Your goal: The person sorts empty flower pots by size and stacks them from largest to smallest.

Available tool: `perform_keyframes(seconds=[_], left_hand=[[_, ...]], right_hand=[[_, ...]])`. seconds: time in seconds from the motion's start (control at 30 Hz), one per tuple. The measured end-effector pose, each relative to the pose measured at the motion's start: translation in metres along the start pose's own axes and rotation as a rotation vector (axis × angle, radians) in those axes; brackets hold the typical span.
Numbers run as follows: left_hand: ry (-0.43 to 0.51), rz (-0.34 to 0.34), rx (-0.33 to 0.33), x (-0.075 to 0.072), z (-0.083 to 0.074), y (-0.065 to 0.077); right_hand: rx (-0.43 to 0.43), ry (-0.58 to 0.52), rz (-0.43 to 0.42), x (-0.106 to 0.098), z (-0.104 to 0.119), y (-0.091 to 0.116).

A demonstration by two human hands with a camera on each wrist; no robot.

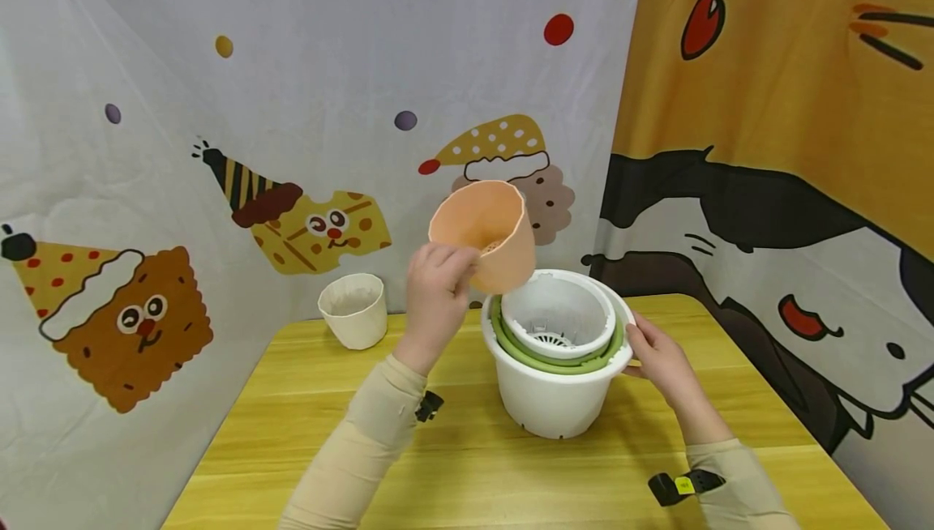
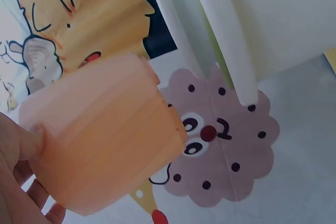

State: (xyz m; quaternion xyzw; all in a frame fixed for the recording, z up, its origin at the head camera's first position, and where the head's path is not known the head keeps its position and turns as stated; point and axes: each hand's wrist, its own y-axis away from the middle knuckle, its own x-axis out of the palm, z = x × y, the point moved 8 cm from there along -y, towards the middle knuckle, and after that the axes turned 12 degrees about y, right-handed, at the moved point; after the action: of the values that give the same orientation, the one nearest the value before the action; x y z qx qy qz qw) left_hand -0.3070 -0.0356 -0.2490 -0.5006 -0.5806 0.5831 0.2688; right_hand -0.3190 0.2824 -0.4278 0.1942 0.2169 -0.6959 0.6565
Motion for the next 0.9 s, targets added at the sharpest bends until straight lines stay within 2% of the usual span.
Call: perform_keyframes(seconds=[0.23,0.47,0.9], left_hand=[[0.033,0.019,0.041,0.009,-0.012,-0.002],[0.045,0.073,0.067,0.023,-0.021,-0.002],[0.01,0.174,0.146,0.051,-0.037,0.003]], right_hand=[[0.002,0.008,-0.009,-0.001,0.0,0.001],[0.006,0.01,-0.008,-0.001,0.0,0.0],[0.012,0.004,0.001,0.0,0.002,0.001]])
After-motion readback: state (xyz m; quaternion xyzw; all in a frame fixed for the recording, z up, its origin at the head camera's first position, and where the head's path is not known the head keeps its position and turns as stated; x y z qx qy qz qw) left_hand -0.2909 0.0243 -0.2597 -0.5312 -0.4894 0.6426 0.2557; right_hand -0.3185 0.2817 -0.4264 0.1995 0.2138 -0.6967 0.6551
